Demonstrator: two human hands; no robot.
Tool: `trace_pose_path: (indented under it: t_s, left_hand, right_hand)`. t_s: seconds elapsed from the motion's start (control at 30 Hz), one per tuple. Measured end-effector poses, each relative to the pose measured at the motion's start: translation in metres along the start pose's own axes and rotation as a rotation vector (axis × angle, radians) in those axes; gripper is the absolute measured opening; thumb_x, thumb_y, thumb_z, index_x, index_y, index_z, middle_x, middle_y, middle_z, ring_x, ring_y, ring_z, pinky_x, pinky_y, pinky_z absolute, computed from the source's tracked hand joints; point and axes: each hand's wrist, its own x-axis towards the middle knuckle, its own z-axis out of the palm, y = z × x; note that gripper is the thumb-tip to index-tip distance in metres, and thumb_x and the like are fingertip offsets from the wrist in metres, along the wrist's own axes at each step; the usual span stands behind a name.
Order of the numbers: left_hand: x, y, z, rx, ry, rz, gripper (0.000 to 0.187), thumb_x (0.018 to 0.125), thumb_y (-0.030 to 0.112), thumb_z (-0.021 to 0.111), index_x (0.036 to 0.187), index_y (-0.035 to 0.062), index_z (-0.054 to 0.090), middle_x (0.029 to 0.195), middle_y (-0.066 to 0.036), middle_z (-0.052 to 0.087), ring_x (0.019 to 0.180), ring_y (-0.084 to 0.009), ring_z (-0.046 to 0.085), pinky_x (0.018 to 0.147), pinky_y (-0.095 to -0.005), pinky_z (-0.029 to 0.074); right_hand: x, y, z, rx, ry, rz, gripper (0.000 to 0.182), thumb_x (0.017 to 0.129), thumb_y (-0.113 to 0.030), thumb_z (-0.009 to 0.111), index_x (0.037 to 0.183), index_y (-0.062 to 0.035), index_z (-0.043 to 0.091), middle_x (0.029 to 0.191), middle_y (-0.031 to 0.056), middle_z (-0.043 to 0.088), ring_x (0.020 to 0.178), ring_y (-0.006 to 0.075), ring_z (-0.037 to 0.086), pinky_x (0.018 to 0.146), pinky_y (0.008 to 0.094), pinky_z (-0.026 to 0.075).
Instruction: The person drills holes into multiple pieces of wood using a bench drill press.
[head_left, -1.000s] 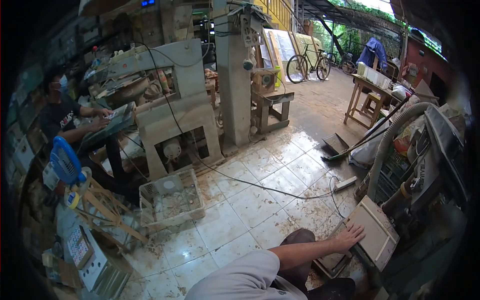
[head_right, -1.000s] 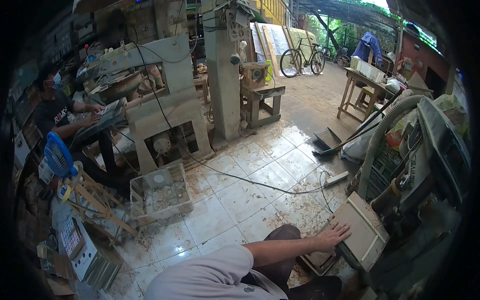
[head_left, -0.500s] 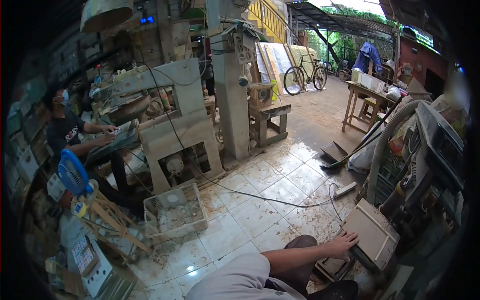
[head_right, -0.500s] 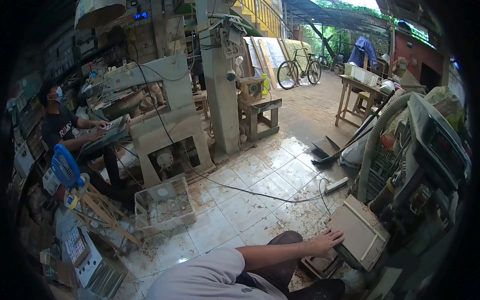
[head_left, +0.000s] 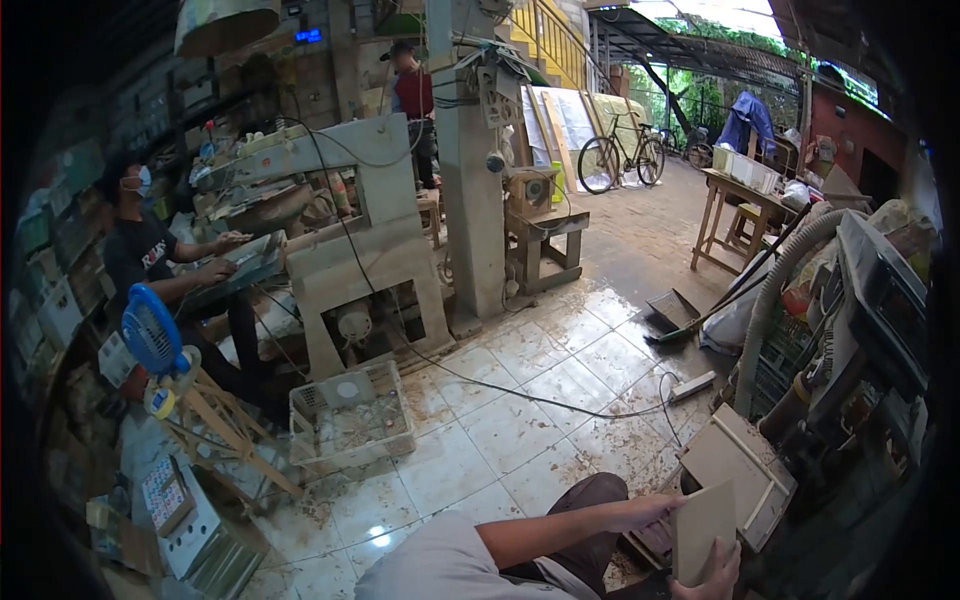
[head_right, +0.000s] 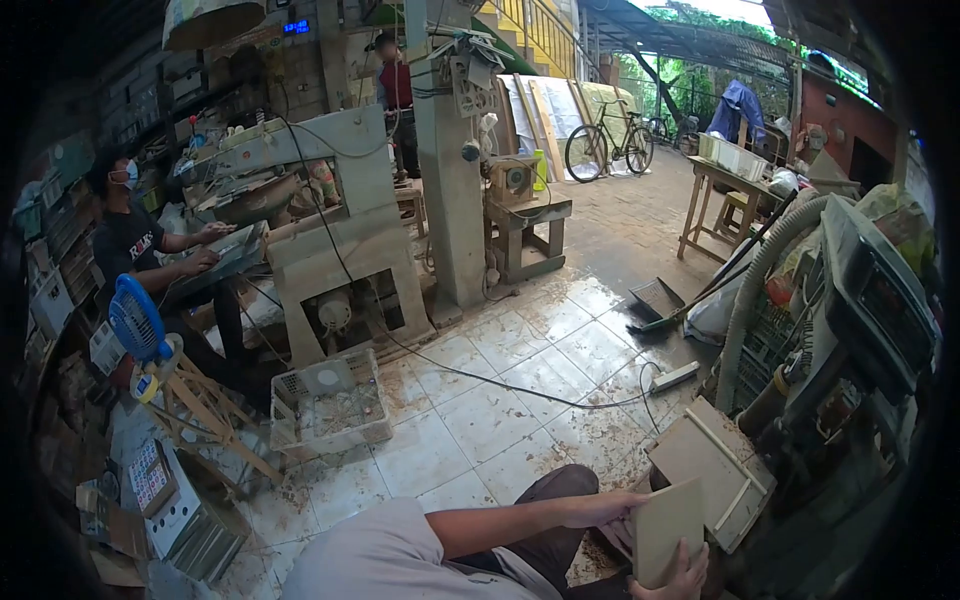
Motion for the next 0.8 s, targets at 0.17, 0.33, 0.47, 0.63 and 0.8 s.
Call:
trace_pose_path:
  t_s: [0.17,0.33,0.47,0.63,0.8]
  left_hand:
    - [-0.018,-0.024,0.006,0.007,-0.026,0.197,0.065,0.097,0.055,0.036,0.138,0.0044,0.034,0.130,-0.011,0.051,0.111,-0.0209,0.057,0.093,-0.0342,0.049]
    - [0.010,-0.069,0.029,-0.237,-0.072,0.500,0.081,0.092,0.067,0.029,0.146,0.0070,0.021,0.143,-0.009,0.035,0.134,-0.0200,0.033,0.111,-0.0399,0.027]
    - [-0.015,-0.022,0.065,-0.287,-0.078,0.512,0.097,0.082,0.080,0.026,0.150,0.0123,0.015,0.140,-0.008,0.039,0.131,-0.0177,0.034,0.109,-0.0353,0.028]
    - [-0.007,0.008,0.057,-0.331,0.003,0.598,0.093,0.084,0.079,0.021,0.150,0.0135,0.017,0.114,-0.002,0.048,0.104,-0.0122,0.046,0.093,-0.0294,0.039]
    - [0.019,-0.021,0.060,-0.067,0.187,0.696,0.087,0.089,0.073,0.017,0.151,0.0131,0.010,0.150,-0.009,0.027,0.137,-0.0180,0.026,0.112,-0.0328,0.021]
  right_hand:
    - [0.007,-0.020,0.014,0.147,-0.028,0.004,0.100,0.053,-0.027,0.084,0.142,-0.0156,0.040,0.140,0.0283,0.033,0.127,0.0449,0.036,0.104,0.0503,0.034]
    - [0.010,-0.045,0.025,0.495,0.051,0.028,0.099,0.056,-0.019,0.087,0.142,-0.0124,0.038,0.142,0.0251,0.032,0.128,0.0411,0.036,0.105,0.0474,0.033]
    - [0.009,-0.045,0.049,0.736,0.163,-0.003,0.094,0.067,-0.021,0.086,0.143,-0.0060,0.033,0.142,0.0213,0.031,0.129,0.0357,0.035,0.105,0.0458,0.033]
    - [0.013,-0.075,0.035,0.792,0.151,-0.087,0.096,0.068,-0.019,0.085,0.144,-0.0033,0.029,0.145,0.0214,0.029,0.130,0.0329,0.034,0.104,0.0449,0.033]
    - [0.021,-0.071,0.047,1.054,0.179,-0.007,0.093,0.074,-0.021,0.081,0.146,-0.0028,0.025,0.143,0.0224,0.033,0.126,0.0321,0.041,0.100,0.0452,0.038]
